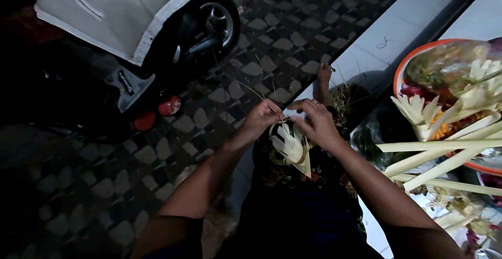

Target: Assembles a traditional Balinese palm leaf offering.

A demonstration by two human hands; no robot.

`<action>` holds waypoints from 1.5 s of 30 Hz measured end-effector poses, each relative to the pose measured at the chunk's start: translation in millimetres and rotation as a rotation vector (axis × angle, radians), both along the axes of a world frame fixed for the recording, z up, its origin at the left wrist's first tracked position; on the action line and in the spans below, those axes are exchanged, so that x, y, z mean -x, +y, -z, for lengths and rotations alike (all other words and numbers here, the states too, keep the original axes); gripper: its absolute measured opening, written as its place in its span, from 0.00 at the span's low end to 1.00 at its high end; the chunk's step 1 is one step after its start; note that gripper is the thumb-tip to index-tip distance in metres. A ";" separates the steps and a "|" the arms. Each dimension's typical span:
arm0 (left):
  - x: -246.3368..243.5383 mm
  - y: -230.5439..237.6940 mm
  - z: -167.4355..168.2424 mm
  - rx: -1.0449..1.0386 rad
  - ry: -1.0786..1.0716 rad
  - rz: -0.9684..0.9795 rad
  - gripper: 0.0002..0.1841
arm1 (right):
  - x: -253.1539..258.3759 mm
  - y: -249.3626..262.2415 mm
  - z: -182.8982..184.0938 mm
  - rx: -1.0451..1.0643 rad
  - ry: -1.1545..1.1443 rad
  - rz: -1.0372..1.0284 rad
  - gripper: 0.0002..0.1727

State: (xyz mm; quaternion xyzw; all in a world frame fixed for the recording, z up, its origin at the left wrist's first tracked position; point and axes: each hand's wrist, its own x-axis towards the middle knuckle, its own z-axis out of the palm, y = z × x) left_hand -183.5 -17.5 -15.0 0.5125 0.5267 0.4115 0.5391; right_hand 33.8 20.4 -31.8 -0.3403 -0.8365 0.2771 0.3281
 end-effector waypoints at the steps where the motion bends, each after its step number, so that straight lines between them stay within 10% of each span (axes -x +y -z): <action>1: -0.2 -0.4 -0.9 -0.002 0.000 0.002 0.09 | -2.8 5.5 4.4 0.146 0.046 -0.013 0.17; 6: -0.7 0.2 1.4 -0.092 0.032 0.038 0.13 | -6.2 13.9 12.6 0.610 0.139 -0.156 0.15; 15: -4.1 -3.8 20.9 -0.848 0.728 0.016 0.09 | -5.2 2.4 1.5 0.890 0.252 -0.174 0.11; 22: -8.1 -0.9 39.9 -1.083 0.752 -0.108 0.08 | 2.0 2.6 5.3 1.155 0.467 -0.216 0.12; 35: -12.4 3.0 46.3 -1.136 0.660 -0.258 0.07 | 8.9 16.7 28.4 1.216 0.560 -0.312 0.10; 45: -15.3 -2.0 41.5 -0.960 0.552 -0.248 0.05 | 16.2 17.5 29.9 0.877 0.524 -0.296 0.06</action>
